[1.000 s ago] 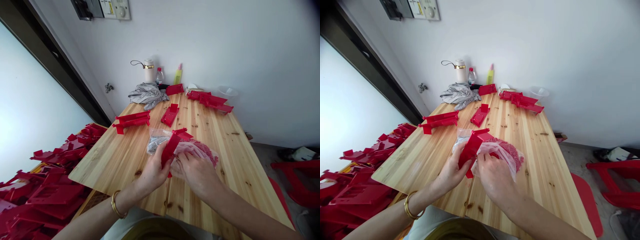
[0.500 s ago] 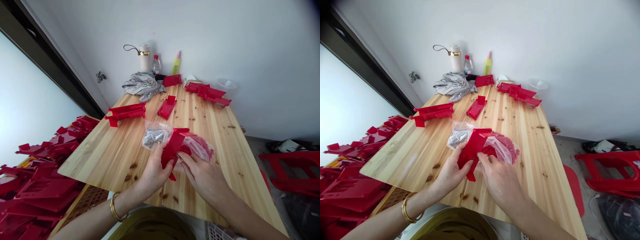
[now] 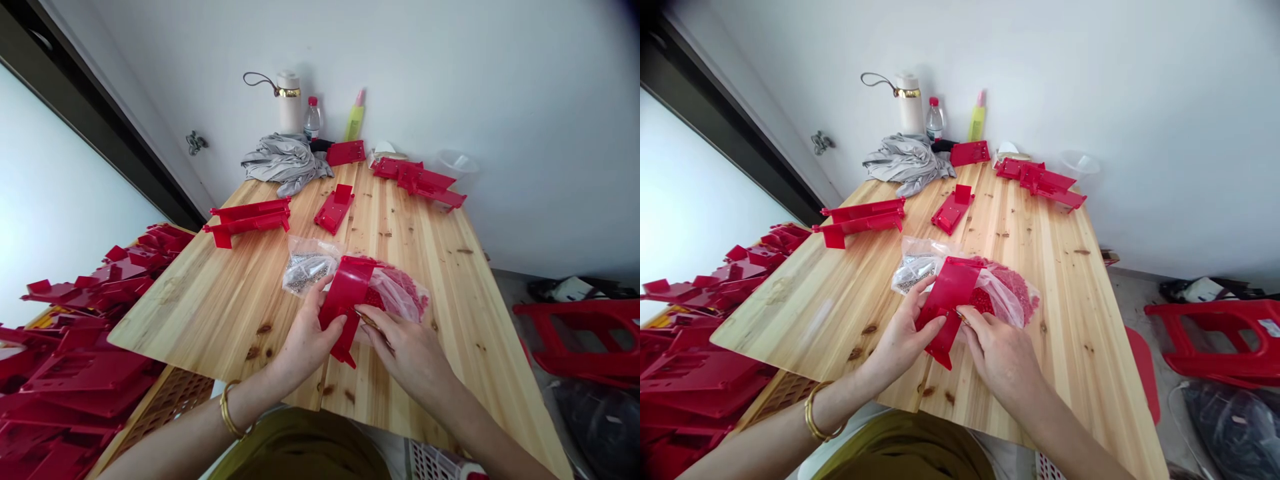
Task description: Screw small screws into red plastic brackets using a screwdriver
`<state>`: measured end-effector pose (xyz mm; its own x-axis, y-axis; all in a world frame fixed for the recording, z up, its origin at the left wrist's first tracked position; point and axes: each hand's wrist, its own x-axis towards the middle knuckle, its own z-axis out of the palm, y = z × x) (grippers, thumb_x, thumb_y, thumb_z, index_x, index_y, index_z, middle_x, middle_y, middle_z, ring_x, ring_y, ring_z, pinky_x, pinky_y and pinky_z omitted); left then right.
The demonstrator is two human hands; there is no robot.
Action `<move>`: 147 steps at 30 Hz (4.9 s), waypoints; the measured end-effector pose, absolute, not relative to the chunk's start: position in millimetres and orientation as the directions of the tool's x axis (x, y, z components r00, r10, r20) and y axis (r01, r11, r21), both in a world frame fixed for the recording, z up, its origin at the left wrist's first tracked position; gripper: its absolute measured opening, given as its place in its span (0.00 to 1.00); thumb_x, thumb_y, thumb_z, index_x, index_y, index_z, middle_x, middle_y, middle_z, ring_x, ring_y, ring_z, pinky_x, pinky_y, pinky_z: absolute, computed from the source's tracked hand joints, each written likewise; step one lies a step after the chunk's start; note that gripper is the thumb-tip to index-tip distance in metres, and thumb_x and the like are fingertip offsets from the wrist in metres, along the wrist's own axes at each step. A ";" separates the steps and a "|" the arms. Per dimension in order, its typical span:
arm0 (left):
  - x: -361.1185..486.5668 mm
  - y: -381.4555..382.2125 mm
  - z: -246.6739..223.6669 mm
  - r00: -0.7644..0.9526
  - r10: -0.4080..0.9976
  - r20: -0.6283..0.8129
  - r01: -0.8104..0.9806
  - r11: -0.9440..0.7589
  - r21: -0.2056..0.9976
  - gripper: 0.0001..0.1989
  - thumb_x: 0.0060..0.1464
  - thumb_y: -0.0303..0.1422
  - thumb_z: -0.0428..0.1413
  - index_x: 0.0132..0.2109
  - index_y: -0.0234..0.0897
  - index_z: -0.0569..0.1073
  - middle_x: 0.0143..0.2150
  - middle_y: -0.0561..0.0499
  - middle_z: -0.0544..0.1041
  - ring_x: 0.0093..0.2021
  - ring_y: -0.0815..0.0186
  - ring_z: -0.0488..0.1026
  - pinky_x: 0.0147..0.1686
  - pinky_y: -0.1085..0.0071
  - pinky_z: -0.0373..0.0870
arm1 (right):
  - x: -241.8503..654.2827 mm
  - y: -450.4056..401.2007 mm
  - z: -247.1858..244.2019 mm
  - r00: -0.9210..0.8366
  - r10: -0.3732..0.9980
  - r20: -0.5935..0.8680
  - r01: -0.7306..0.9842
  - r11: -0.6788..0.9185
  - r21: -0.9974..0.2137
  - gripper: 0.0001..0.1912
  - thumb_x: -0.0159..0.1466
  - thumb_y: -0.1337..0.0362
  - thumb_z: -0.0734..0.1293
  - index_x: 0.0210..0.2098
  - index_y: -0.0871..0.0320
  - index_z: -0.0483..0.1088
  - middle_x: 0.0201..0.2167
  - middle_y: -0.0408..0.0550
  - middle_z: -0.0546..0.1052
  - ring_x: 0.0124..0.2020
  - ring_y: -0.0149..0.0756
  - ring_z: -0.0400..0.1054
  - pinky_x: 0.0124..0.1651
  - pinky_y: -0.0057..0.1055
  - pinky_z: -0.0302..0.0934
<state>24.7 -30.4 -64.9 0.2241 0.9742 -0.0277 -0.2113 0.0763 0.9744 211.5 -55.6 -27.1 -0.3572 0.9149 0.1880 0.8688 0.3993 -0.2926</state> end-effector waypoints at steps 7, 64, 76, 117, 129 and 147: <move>20.8 -28.1 -62.5 0.271 0.951 -0.149 -0.380 0.248 0.891 0.32 0.57 0.30 0.61 0.67 0.46 0.63 0.51 0.47 0.78 0.44 0.64 0.77 0.45 0.68 0.74 | 215.4 -59.6 -38.3 -0.270 0.941 0.201 0.755 0.337 -0.563 0.16 0.73 0.64 0.60 0.57 0.56 0.71 0.47 0.49 0.84 0.43 0.38 0.81 0.45 0.34 0.74; 10.3 -25.8 -63.1 0.360 0.933 -0.004 -0.075 0.033 0.997 0.15 0.59 0.29 0.58 0.54 0.39 0.74 0.50 0.46 0.79 0.49 0.63 0.77 0.53 0.65 0.73 | 221.7 -40.0 -27.9 -0.458 0.859 0.231 0.676 0.505 -0.537 0.09 0.73 0.62 0.63 0.49 0.53 0.72 0.43 0.46 0.83 0.40 0.36 0.79 0.44 0.31 0.72; 11.5 -34.3 -58.0 0.185 0.975 0.125 -0.029 -0.122 0.992 0.32 0.61 0.28 0.57 0.69 0.45 0.57 0.65 0.43 0.69 0.63 0.57 0.69 0.66 0.57 0.64 | 215.1 -58.9 -34.8 -0.301 0.901 0.313 0.694 0.432 -0.576 0.10 0.70 0.66 0.64 0.51 0.53 0.71 0.47 0.48 0.84 0.44 0.38 0.81 0.45 0.34 0.76; -3.5 -42.7 -19.7 0.233 0.807 0.543 0.489 -0.580 0.652 0.26 0.62 0.22 0.53 0.65 0.42 0.63 0.52 0.45 0.76 0.51 0.64 0.77 0.45 0.72 0.78 | 167.3 -45.9 -6.6 -0.373 0.841 -0.392 -0.207 -0.487 -0.849 0.16 0.67 0.46 0.66 0.41 0.51 0.63 0.20 0.33 0.66 0.16 0.21 0.41 0.19 0.23 0.33; -182.9 65.0 -38.4 0.350 0.823 0.448 0.890 -0.441 0.116 0.18 0.62 0.36 0.55 0.57 0.40 0.75 0.43 0.42 0.80 0.48 0.51 0.76 0.50 0.48 0.73 | 160.9 -86.0 -61.2 -0.425 0.816 -0.392 -0.077 -0.464 -0.882 0.24 0.67 0.42 0.65 0.44 0.57 0.65 0.22 0.36 0.70 0.17 0.21 0.46 0.21 0.25 0.38; -1.5 26.7 -45.3 0.679 0.609 0.411 0.454 -0.788 0.417 0.10 0.66 0.25 0.51 0.49 0.38 0.75 0.45 0.48 0.78 0.46 0.63 0.76 0.46 0.67 0.76 | 211.2 -107.1 -63.9 0.049 0.940 -0.337 -0.181 -0.323 -0.929 0.18 0.68 0.47 0.66 0.47 0.53 0.67 0.25 0.38 0.70 0.24 0.29 0.60 0.27 0.26 0.52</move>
